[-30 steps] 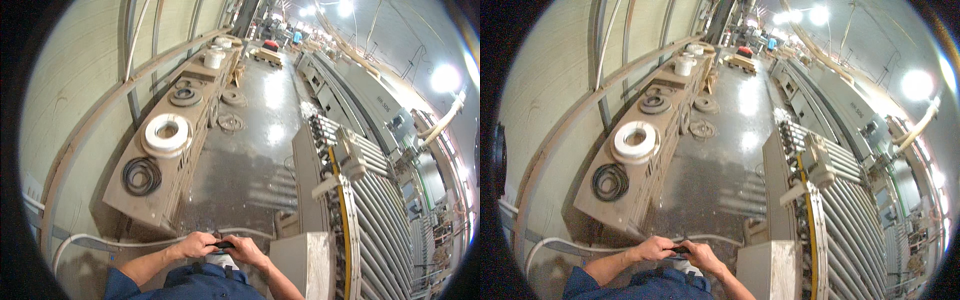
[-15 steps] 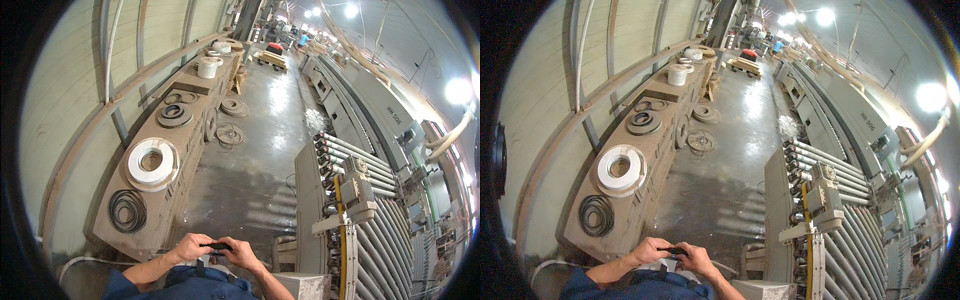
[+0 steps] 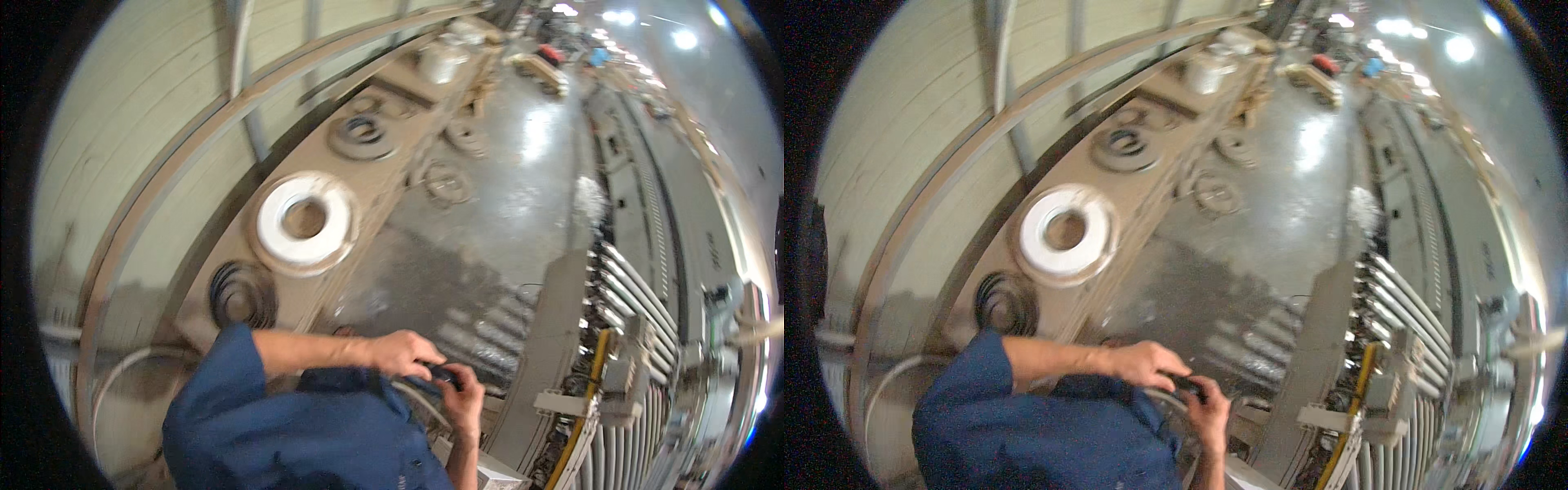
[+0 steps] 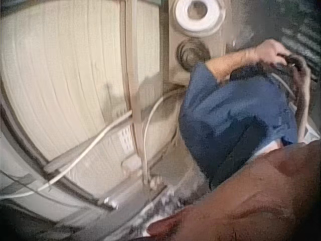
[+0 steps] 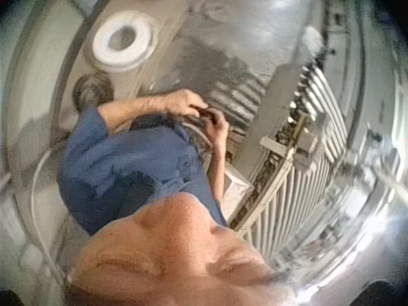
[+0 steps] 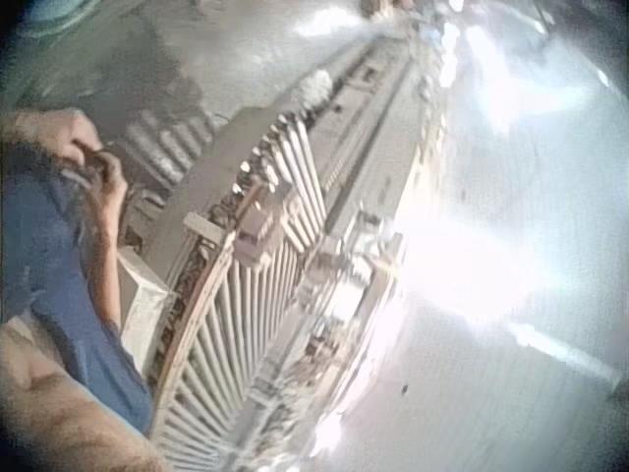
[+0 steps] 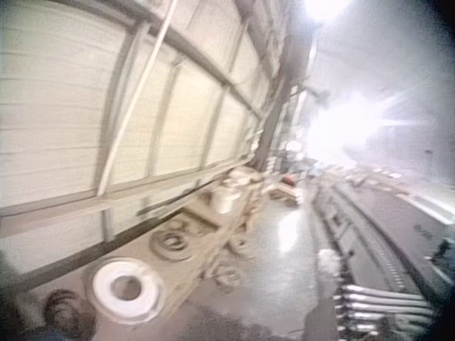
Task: The person handles rolls of black edging tape on a circular machine platform, applies adhesive tape to secure a coil, and uses a handheld cutting tool to trim the material.
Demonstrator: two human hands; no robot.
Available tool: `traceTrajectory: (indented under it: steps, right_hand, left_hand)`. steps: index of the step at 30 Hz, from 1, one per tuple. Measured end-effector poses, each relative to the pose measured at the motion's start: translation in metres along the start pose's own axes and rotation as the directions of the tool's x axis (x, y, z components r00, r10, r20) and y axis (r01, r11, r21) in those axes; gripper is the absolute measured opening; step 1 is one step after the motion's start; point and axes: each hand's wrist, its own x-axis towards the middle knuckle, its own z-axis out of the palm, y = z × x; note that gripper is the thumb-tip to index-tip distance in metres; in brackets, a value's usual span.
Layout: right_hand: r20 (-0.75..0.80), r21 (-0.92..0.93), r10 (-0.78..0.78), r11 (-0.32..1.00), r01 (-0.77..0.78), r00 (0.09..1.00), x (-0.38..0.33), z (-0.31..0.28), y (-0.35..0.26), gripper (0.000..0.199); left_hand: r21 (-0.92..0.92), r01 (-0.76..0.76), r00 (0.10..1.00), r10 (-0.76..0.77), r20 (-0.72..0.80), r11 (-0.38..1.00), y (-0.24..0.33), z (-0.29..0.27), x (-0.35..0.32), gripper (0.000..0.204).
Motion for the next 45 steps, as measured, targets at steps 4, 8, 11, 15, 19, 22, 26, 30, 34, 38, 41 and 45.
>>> traceTrajectory:
  steps: [4, 8, 11, 15, 19, 22, 26, 30, 34, 38, 41, 45]
  right_hand:
    - [0.151, -0.052, 0.029, 0.998, -0.021, 0.988, 0.036, 0.011, -0.023, 0.030]
    - [0.293, -0.089, -0.164, 0.976, 0.197, 0.942, 0.070, 0.038, -0.039, 0.038]
    - [0.191, -0.099, -0.325, 0.932, 0.348, 0.926, 0.098, 0.055, -0.052, 0.051]
    - [0.133, 0.022, -0.136, 0.991, 0.135, 0.982, 0.118, 0.065, -0.041, 0.040]
    - [0.218, 0.076, -0.101, 0.993, 0.087, 0.971, 0.120, 0.077, -0.038, 0.025]
    - [0.360, 0.036, -0.001, 0.999, -0.012, 0.933, 0.114, 0.086, -0.042, 0.030]
    - [0.377, -0.055, 0.060, 0.998, -0.042, 0.924, 0.108, 0.082, -0.044, 0.033]
    - [0.300, -0.124, 0.105, 0.990, -0.070, 0.948, 0.095, 0.070, -0.022, 0.031]
    - [0.214, -0.036, 0.197, 0.980, -0.194, 0.957, 0.078, 0.072, -0.004, 0.033]
    - [0.186, -0.039, 0.236, 0.972, -0.233, 0.954, 0.072, 0.077, -0.012, 0.032]
    - [0.151, -0.050, 0.223, 0.975, -0.218, 0.963, 0.069, 0.074, -0.021, 0.031]
    - [0.085, -0.073, 0.225, 0.973, -0.219, 0.971, 0.060, 0.069, -0.014, 0.032]
  left_hand:
    - [-0.212, 0.320, 0.928, -0.261, 0.265, 0.923, -0.009, -0.048, -0.024, 0.049]
    - [-0.310, 0.374, 0.922, -0.317, 0.222, 0.874, -0.018, -0.076, -0.055, 0.037]
    - [-0.419, 0.423, 0.880, -0.475, -0.023, 0.804, -0.011, -0.112, -0.092, 0.027]
    - [-0.219, 0.553, 0.729, -0.594, -0.340, 0.804, 0.015, -0.183, -0.126, 0.022]
    - [0.304, 0.602, 0.646, -0.226, -0.729, 0.739, -0.027, -0.195, -0.130, 0.029]
    - [0.371, 0.721, 0.543, -0.144, -0.827, 0.585, -0.096, -0.186, -0.149, 0.034]
    - [0.336, 0.841, 0.493, -0.347, -0.798, 0.424, -0.199, -0.157, -0.185, 0.038]
    - [0.185, 0.866, 0.431, -0.508, -0.745, 0.464, -0.217, -0.154, -0.181, 0.036]
    - [0.224, 0.848, 0.478, -0.514, -0.712, 0.480, -0.224, -0.155, -0.178, 0.037]
    - [0.306, 0.842, 0.471, -0.329, -0.818, 0.445, -0.201, -0.150, -0.157, 0.044]
    - [0.320, 0.705, 0.532, -0.173, -0.829, 0.633, -0.199, -0.149, -0.127, 0.043]
    - [0.070, 0.414, 0.575, -0.202, -0.793, 0.907, -0.152, -0.144, -0.046, 0.022]
